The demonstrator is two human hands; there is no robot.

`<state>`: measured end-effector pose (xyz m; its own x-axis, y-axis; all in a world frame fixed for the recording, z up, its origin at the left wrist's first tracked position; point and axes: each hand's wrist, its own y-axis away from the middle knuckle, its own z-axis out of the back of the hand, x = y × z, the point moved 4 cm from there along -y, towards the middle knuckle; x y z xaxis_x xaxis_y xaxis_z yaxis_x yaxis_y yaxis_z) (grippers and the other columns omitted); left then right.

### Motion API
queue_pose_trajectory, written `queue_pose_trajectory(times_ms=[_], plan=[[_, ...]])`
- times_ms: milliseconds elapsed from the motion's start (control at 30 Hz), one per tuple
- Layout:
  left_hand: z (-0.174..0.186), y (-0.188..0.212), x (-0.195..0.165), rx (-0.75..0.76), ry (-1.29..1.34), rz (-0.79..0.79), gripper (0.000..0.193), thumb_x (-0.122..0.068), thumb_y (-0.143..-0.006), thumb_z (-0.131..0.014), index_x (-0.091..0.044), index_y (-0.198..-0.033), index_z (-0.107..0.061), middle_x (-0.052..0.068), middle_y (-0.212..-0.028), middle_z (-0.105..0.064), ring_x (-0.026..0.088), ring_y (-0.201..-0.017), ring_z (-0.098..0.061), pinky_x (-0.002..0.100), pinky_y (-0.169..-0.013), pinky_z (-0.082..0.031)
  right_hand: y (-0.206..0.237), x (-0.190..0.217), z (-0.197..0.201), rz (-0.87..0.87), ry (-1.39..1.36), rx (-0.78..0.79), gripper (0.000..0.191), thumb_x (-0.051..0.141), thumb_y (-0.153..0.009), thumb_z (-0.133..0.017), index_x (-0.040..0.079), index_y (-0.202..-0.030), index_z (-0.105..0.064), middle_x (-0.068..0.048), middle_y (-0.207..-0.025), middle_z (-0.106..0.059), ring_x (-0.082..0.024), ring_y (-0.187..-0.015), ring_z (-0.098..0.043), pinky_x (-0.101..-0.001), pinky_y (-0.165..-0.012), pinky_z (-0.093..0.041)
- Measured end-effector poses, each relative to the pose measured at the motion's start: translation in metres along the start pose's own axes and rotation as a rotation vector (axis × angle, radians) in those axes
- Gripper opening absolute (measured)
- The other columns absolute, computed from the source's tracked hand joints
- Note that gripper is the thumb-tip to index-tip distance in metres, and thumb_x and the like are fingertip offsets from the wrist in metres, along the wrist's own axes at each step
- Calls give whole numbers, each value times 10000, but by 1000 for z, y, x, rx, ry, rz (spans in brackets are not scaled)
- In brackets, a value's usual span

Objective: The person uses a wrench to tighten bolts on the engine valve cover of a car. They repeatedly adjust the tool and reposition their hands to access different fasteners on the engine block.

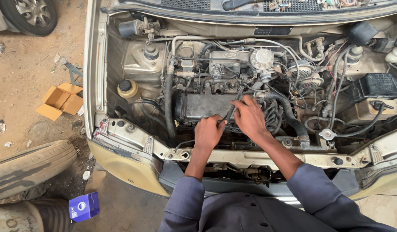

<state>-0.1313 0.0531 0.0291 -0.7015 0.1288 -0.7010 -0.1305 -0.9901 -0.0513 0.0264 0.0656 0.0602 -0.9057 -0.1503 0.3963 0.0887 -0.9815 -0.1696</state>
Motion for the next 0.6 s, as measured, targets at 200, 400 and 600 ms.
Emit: queue_pose_trajectory(times_ms=[200, 400, 600], plan=[[-4, 2, 0, 26, 54, 30, 228, -318, -914, -743, -108, -996, -777, 176, -774, -747, 399, -787, -719, 484, -717, -552, -1, -1, -9, -37, -207, 44, 358, 165, -934, -700, 68, -1275, -650, -152, -1093, -646, -339, -920, -687, -465, -808, -556], [20, 8, -5, -400, -79, -201, 285, -200, -858, -778, -41, -1092, -742, 146, -1092, -671, 341, -1031, -623, 475, -849, -472, -4, -1, -12, 179, -126, 46, 491, -25, -801, -679, 101, -1275, -653, -114, -1169, -705, -347, -1158, -621, -531, -938, -429], [21, 5, -1, -307, -162, -267, 209, -145, -835, -777, -95, -1038, -771, 67, -1080, -626, 300, -1051, -528, 455, -893, -405, 0, 5, -6, 216, 82, -47, 376, 45, -751, -770, 194, -1094, -808, -113, -1079, -665, -317, -1048, -574, -435, -875, -344]])
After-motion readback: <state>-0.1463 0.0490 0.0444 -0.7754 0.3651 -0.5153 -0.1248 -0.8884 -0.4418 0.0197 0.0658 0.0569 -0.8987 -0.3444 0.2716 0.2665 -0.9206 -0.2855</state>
